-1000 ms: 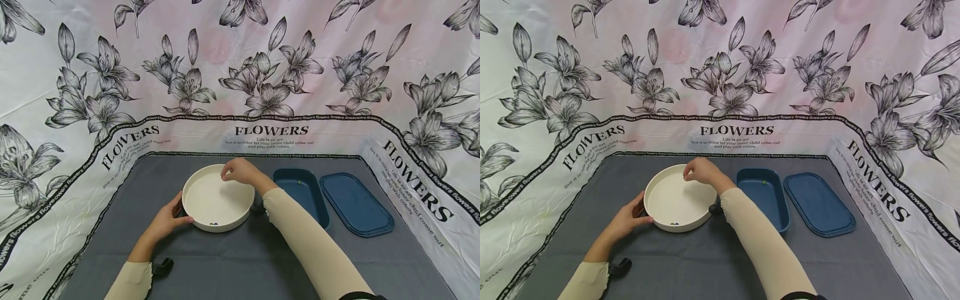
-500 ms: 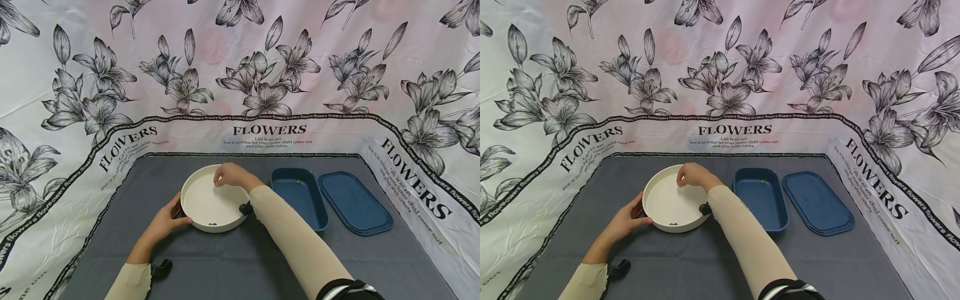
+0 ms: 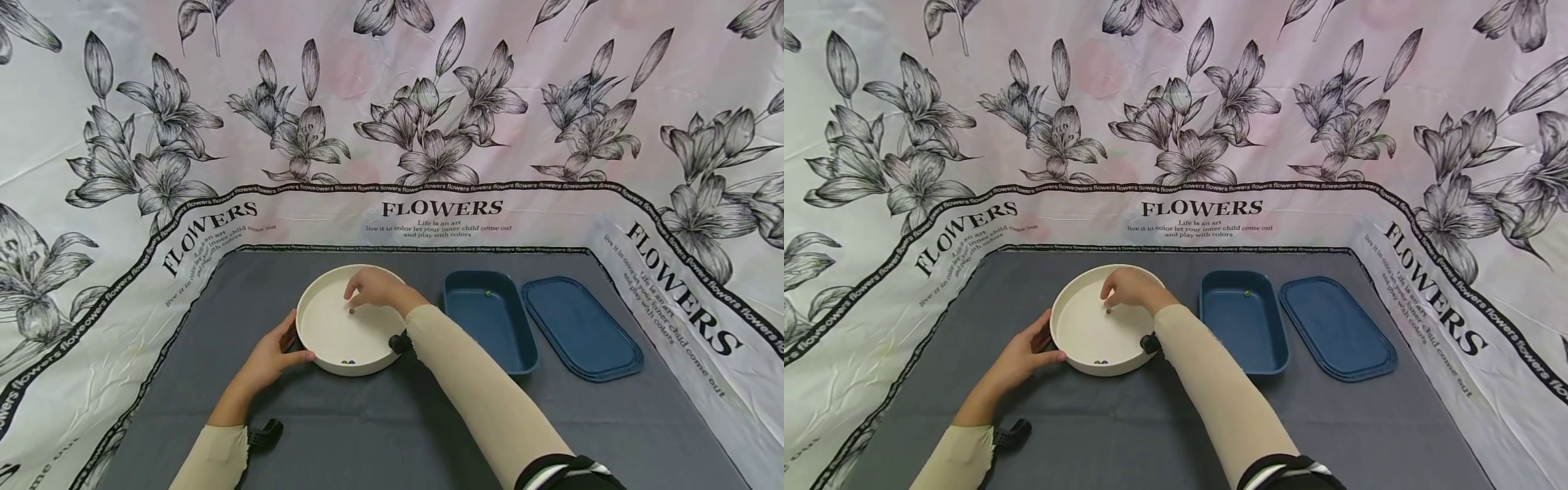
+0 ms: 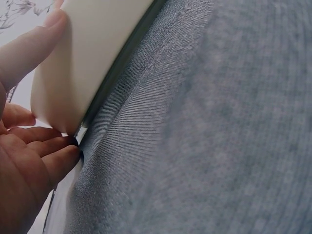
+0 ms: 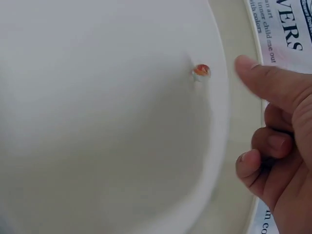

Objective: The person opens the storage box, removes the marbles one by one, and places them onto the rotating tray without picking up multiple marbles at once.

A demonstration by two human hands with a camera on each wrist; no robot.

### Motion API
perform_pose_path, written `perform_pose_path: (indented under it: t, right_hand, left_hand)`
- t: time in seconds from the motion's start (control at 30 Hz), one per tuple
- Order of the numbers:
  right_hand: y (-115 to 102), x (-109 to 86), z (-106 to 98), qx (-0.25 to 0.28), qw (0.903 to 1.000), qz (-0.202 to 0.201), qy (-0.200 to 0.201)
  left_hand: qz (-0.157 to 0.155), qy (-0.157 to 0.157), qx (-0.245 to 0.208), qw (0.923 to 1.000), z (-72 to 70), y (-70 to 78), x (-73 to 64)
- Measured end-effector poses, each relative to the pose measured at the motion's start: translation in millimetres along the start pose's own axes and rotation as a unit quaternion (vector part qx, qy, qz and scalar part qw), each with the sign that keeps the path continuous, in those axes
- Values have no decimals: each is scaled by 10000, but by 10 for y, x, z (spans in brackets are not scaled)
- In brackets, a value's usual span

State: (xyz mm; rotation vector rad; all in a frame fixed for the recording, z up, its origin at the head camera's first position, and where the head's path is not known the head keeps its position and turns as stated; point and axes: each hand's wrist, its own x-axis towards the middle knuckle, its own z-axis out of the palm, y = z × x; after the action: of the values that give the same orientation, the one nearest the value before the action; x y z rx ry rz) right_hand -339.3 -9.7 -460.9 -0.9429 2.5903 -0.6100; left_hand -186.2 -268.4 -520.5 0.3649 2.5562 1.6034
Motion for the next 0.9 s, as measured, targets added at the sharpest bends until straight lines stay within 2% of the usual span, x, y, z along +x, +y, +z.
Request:
perform_pose_path:
  t: [0.23,0.53,0.7,0.8,0.9]
  right_hand:
    - [20,-145,-221,119,9993,-66,346]
    - [-31,-497,-597,279,9956,-104,885]
    - [83,-666,-715,108,9936,-124,1119]
    - [185,-793,-784,-60,9910,-76,1338]
    - [287,-919,-844,-1,9876,-32,1570]
  left_hand:
    - [0,-17,35,10000,5,-4,9]
    - [-44,34,100,9999,-36,-29,-32]
    - [-106,28,94,9999,-49,-23,-29]
    - [-32,-36,22,10000,-41,-9,-17]
    - [-21,-50,-54,10000,-31,-14,-17]
